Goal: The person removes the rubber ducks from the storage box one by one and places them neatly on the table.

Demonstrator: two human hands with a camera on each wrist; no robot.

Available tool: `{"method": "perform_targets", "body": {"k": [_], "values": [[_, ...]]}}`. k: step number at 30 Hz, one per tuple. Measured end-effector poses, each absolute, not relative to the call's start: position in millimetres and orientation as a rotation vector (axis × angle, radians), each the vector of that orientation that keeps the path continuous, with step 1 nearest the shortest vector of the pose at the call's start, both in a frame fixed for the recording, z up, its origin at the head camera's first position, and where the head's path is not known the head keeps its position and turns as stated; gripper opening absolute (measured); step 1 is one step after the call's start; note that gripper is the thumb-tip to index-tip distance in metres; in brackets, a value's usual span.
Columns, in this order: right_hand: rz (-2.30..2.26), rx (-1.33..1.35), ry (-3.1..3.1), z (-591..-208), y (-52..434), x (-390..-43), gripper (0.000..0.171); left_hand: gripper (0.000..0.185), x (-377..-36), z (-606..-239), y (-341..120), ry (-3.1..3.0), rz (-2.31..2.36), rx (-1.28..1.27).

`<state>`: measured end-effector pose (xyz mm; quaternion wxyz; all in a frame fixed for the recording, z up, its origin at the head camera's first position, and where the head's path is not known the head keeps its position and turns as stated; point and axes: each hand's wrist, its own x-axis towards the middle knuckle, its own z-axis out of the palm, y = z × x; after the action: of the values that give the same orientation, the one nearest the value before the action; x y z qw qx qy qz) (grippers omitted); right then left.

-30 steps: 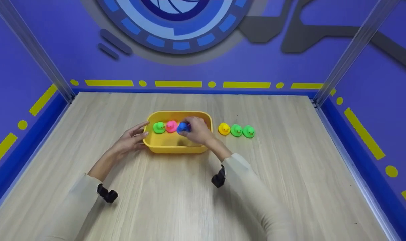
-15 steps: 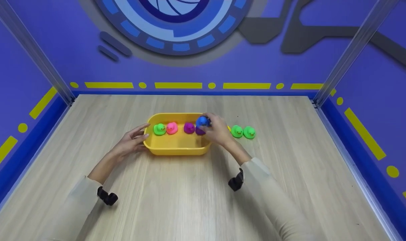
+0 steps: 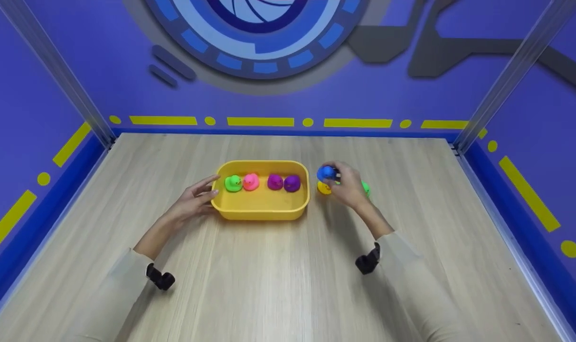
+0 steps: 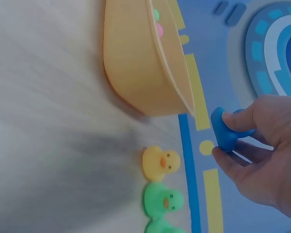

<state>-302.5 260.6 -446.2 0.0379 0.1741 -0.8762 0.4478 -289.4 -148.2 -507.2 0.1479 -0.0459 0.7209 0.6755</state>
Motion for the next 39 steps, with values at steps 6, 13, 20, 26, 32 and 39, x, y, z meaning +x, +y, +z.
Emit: {"method": "perform_targets", "body": {"k": [6, 13, 20, 26, 32, 39], "values": [[1.333, 0.46, -2.672, -449, 292, -303, 0.035, 0.055, -292, -511, -145, 2.041, 1.973, -0.114], [1.279, 0.377, -2.742, -460, 313, -307, 0.038, 0.055, -286, -508, -159, 2.078, 1.941, -0.145], [1.212, 0.374, -2.698, -465, 345, -305, 0.037, 0.055, -289, -508, -152, 2.028, 1.98, -0.151], [1.16, 0.291, -2.698, -470, 362, -303, 0.039, 0.055, -290, -508, -148, 2.057, 1.938, -0.167], [1.14, 0.189, -2.724, -479, 375, -300, 0.041, 0.056, -290, -509, -149, 2.042, 1.945, -0.16], [1.116, 0.104, -2.814, -498, 388, -296, 0.044, 0.057, -288, -508, -150, 2.111, 1.907, -0.09]]}}
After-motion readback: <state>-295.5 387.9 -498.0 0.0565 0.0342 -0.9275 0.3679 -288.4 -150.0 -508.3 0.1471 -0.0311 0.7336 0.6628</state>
